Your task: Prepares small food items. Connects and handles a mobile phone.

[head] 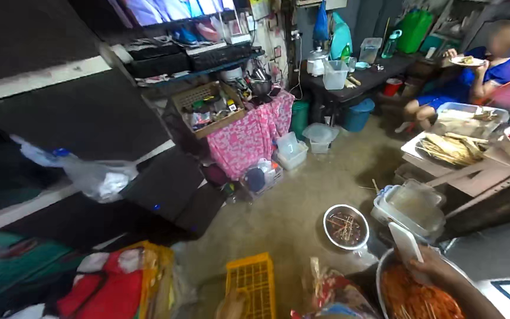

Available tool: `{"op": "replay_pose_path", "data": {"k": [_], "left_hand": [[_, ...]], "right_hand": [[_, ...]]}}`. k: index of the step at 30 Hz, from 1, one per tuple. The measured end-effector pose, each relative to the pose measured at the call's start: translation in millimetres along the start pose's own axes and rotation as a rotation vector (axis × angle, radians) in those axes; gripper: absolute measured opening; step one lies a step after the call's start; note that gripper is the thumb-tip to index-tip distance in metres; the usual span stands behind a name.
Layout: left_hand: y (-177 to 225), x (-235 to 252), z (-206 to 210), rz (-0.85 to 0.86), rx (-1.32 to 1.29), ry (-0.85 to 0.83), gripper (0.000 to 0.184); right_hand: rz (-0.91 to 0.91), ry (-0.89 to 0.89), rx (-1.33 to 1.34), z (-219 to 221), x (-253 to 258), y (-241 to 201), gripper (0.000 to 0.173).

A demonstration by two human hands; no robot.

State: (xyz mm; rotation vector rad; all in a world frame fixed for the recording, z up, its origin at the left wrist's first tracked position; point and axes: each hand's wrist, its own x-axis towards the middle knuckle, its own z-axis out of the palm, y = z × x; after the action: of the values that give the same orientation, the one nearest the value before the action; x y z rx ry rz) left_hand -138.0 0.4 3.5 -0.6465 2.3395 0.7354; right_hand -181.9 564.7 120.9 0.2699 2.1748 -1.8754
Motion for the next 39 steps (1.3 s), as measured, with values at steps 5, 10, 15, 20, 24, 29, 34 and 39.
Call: {"op": "replay_pose_path", "data": {"k": [5,10,15,20,24,29,34,39], "left_hand": [[256,91,-85,0.458,-0.253,-0.159,0.053],[412,184,-116,0.544,-0.672,-0.537,0.056],[481,272,-200,0.424,-1.043,-0.565,0.045],[510,374,-274,0.370,-1.150,-0.356,0.034],[550,457,-329,0.387,-1.305,-0.186,0.032],[610,536,-393,0.321,-1.481,0.060,0.038],[672,620,-436,0.234,-1.659,0.391,0.048],[727,686,-468,0.093,-1.714,0.718,0.035]], "right_hand": [[0.015,-0.042,-0.113,20,169,-25,0.077],[-0.063,-0.282,-0.368,67,381,-92,0.077],[-0.335,-0.596,-0.929,133,553,-197,0.088],[-0.493,-0.706,-1.160,202,692,-271,0.092],[-0.584,-0.577,-1.097,231,792,-312,0.101],[-0.581,-0.353,-0.908,201,888,-349,0.110],[-0.418,-0.366,-0.880,135,966,-329,0.095],[-0.382,-0.442,-0.885,71,1050,-308,0.082]]}}
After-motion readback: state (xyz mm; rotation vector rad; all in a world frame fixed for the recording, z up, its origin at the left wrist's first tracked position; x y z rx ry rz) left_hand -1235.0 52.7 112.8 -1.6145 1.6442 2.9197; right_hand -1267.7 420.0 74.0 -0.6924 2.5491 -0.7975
